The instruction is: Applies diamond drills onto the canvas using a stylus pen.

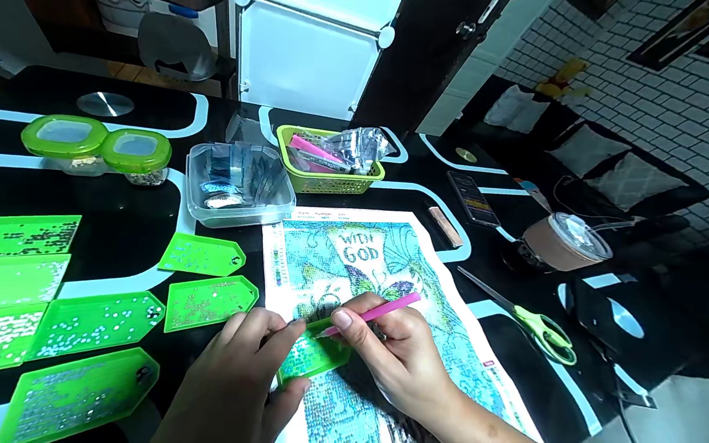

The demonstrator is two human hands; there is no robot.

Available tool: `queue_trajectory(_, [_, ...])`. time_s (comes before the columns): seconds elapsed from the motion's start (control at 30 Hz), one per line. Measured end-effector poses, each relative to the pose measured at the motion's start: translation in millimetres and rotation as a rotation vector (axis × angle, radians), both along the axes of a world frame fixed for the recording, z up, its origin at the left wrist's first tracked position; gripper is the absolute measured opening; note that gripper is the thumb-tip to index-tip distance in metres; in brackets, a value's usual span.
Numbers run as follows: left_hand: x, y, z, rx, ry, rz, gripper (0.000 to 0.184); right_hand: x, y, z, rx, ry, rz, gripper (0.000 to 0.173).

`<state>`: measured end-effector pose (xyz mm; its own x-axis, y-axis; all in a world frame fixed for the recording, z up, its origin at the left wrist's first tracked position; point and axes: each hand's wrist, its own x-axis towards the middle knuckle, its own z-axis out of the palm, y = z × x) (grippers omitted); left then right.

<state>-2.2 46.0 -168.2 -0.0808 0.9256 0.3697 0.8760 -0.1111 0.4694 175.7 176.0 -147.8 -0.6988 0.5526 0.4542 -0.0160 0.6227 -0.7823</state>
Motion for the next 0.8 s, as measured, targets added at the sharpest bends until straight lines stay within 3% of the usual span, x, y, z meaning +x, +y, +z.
queue_trajectory(0.07, [0, 0, -1, 0.007, 0.004, 0.0, 0.045, 1, -2, 0, -0.048, 0.005, 0.009, 0.026])
queue_trajectory(0.23, [-1, 0, -2, 0.018, 0.012, 0.004, 0.045, 11, -16, 6, -0.524, 0.072, 0.035, 0.022])
queue_trajectory(0.3, [-1, 0, -1, 0.01, 0.003, 0.0, 0.045, 16, -22, 1, -0.576, 0.09, 0.023, 0.022])
queue_trajectory(0.57, [-1, 0, -1, 0.019, -0.015, 0.009, 0.044, 16, -29, -15, -0.294, 0.083, 0.072, 0.022])
queue_trajectory(0.8, [0, 0, -4, 0.038, -0.011, 0.028, 0.045, 16, -27, -19, -0.18, 0.064, 0.038, 0.025])
